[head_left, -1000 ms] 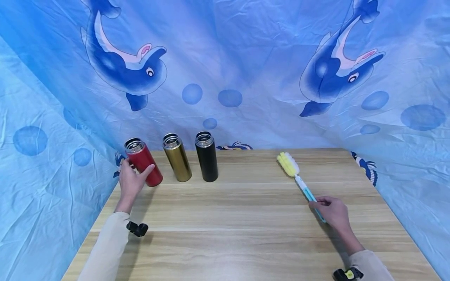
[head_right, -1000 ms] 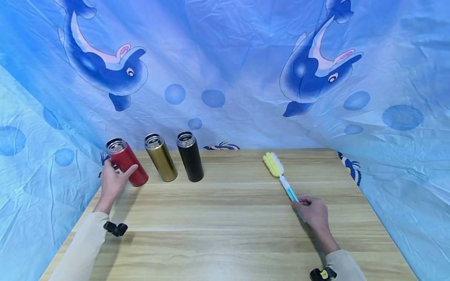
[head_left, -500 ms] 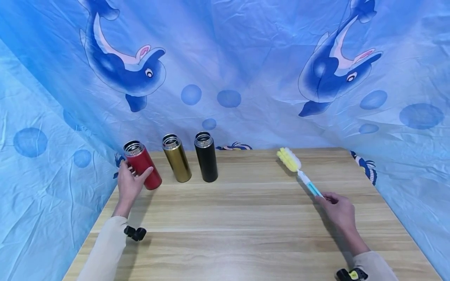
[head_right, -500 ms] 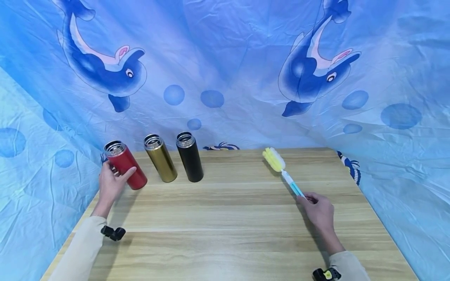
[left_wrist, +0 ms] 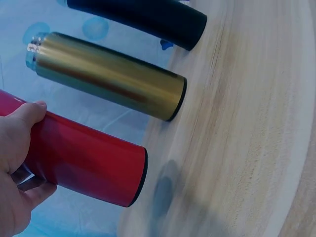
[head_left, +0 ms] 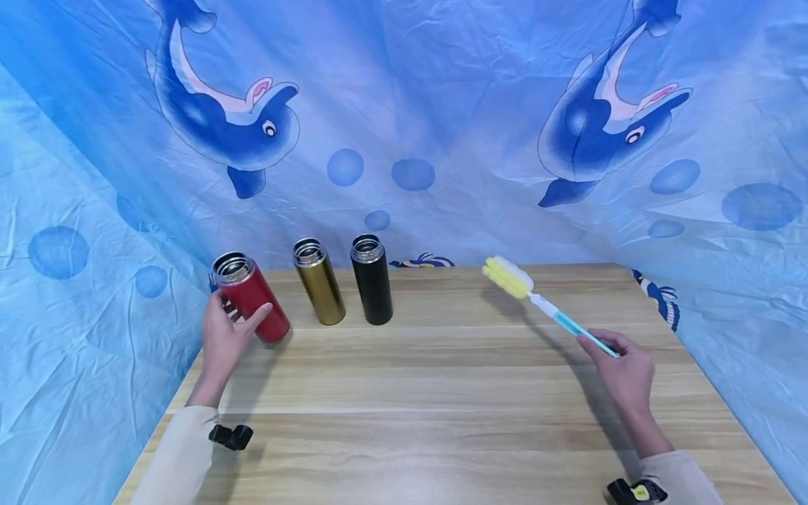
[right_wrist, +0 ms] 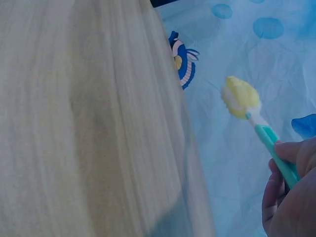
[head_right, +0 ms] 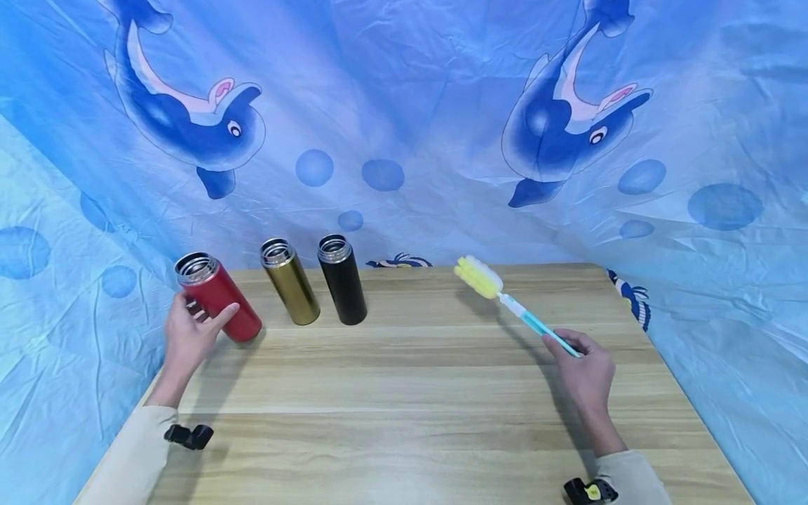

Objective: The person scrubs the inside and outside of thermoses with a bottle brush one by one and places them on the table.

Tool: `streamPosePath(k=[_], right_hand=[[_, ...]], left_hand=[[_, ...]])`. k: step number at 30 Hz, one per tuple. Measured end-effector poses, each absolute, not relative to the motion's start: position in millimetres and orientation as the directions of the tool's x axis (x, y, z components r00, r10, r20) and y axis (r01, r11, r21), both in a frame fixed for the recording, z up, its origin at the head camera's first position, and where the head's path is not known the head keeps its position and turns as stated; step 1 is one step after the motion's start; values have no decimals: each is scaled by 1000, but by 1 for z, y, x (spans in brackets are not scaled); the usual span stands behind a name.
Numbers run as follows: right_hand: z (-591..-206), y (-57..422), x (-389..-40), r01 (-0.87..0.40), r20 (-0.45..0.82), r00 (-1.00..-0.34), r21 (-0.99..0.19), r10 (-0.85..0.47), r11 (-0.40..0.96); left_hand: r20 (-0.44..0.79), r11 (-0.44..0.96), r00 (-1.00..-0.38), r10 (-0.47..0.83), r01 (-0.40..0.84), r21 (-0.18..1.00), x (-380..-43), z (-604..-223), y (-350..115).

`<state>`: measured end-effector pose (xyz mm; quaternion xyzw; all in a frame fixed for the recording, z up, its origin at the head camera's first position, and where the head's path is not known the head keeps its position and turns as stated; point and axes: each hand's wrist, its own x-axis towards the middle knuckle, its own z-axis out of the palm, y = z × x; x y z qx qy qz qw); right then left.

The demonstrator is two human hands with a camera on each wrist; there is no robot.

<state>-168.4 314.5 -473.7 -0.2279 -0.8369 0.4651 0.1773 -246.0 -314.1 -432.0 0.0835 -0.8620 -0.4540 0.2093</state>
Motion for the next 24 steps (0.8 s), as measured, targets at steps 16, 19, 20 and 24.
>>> streamPosePath(k=[16,19,20,24], right_hand=[[-447,316,-171,4,60,-726,-996,685,92],[-445,314,-172,-86,108,-708,-994,698,67],[-444,313,-173,-119,120,-703,-992,701,50],[-441,310,-174,-237,189,-693,-971,695,27]], left_hand=[[405,651,-864,-298,126,748,-215,-414,-295],[422,660,-863,-277,148,737,-209,-413,-290],[428,665,-862,-271,154,731,-208,-413,-289],[453,688,-857,-246,175,704,-202,-412,-282]])
